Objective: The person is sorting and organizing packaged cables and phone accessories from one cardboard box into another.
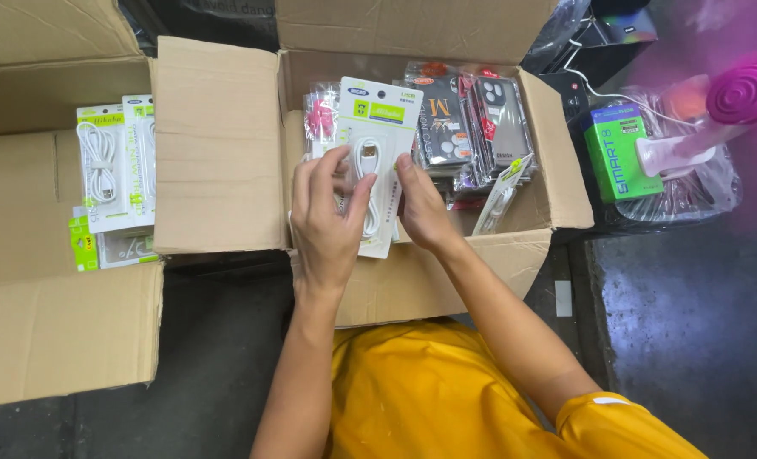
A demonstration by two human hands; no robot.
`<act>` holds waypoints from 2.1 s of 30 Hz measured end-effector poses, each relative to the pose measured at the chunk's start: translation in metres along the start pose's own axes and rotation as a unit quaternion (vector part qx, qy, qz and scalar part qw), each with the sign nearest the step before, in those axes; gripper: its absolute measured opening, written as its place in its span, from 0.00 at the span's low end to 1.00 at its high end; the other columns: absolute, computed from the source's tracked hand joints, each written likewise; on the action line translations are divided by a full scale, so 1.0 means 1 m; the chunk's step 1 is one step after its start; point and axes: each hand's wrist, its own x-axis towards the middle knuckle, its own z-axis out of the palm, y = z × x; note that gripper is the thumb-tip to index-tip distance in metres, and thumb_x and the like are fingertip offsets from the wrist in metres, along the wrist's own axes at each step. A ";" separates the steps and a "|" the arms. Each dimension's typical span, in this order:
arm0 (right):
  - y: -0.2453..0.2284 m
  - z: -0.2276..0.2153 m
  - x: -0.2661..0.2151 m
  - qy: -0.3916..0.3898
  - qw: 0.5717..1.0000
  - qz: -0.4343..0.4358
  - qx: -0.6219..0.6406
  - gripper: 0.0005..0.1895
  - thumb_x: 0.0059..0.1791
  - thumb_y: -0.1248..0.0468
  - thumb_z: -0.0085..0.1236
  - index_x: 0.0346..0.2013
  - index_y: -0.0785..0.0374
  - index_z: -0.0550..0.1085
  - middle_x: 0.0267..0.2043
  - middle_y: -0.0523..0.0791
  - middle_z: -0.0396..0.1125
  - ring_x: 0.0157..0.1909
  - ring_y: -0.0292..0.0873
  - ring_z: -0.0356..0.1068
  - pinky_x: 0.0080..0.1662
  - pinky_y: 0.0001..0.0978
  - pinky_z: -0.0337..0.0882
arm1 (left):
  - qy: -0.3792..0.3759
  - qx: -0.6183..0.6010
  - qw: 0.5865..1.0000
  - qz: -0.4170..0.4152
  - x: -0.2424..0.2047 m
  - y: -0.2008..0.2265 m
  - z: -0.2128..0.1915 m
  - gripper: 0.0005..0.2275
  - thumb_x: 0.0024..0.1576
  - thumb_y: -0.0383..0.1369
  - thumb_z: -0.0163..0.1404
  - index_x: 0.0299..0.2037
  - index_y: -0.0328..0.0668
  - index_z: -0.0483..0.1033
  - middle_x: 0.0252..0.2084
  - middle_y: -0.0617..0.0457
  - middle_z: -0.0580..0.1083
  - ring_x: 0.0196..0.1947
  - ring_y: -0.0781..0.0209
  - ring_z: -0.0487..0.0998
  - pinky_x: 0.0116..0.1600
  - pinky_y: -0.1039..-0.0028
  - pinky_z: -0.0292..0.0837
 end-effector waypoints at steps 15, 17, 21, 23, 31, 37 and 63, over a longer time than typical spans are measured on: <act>-0.010 0.010 -0.004 0.098 0.980 -0.152 -0.083 0.15 0.61 0.58 0.49 0.54 0.69 0.72 0.46 0.43 0.73 0.45 0.31 0.70 0.48 0.25 0.71 | 0.001 0.067 0.997 0.048 -0.017 0.003 0.002 0.12 0.54 0.28 0.65 0.46 0.39 0.79 0.46 0.48 0.70 0.46 0.48 0.75 0.52 0.61 0.73; -0.010 0.013 -0.006 0.105 0.976 -0.158 -0.106 0.15 0.61 0.58 0.49 0.53 0.69 0.72 0.45 0.42 0.73 0.44 0.30 0.69 0.47 0.24 0.71 | -0.003 0.074 0.997 0.036 -0.018 0.005 0.005 0.13 0.54 0.28 0.65 0.46 0.39 0.79 0.47 0.48 0.71 0.47 0.48 0.74 0.52 0.61 0.72; -0.013 0.021 -0.008 0.114 0.971 -0.172 -0.124 0.15 0.60 0.58 0.50 0.52 0.68 0.73 0.44 0.41 0.73 0.43 0.30 0.69 0.46 0.24 0.70 | -0.009 0.107 0.994 0.008 -0.023 0.005 0.012 0.14 0.55 0.29 0.64 0.49 0.38 0.79 0.51 0.47 0.71 0.49 0.48 0.74 0.54 0.60 0.71; -0.011 0.020 -0.010 0.115 0.973 -0.161 -0.122 0.15 0.60 0.58 0.50 0.51 0.69 0.73 0.43 0.42 0.73 0.42 0.30 0.68 0.44 0.24 0.70 | -0.013 0.118 0.993 -0.002 -0.027 0.007 0.014 0.14 0.55 0.29 0.63 0.50 0.37 0.78 0.52 0.46 0.71 0.50 0.47 0.74 0.55 0.60 0.71; -0.001 0.012 -0.011 0.100 0.968 -0.169 -0.158 0.14 0.60 0.59 0.53 0.52 0.69 0.72 0.45 0.42 0.72 0.45 0.30 0.68 0.47 0.24 0.70 | -0.042 0.111 0.992 -0.040 -0.033 0.000 0.020 0.14 0.58 0.26 0.57 0.53 0.32 0.75 0.57 0.40 0.68 0.56 0.41 0.72 0.60 0.57 0.69; 0.007 0.004 -0.012 0.073 0.972 -0.144 -0.170 0.16 0.60 0.58 0.51 0.55 0.69 0.72 0.48 0.42 0.72 0.47 0.30 0.68 0.50 0.23 0.70 | -0.064 0.021 0.995 -0.078 -0.034 -0.010 0.015 0.11 0.58 0.27 0.58 0.47 0.33 0.73 0.54 0.40 0.69 0.56 0.40 0.72 0.60 0.56 0.67; -0.008 0.013 -0.010 0.072 0.996 -0.017 -0.045 0.17 0.56 0.64 0.55 0.57 0.67 0.67 0.49 0.46 0.72 0.44 0.36 0.74 0.40 0.29 0.76 | -0.047 0.071 0.996 0.010 -0.025 -0.003 0.006 0.16 0.54 0.14 0.48 0.52 0.31 0.68 0.53 0.40 0.69 0.56 0.39 0.72 0.57 0.59 0.72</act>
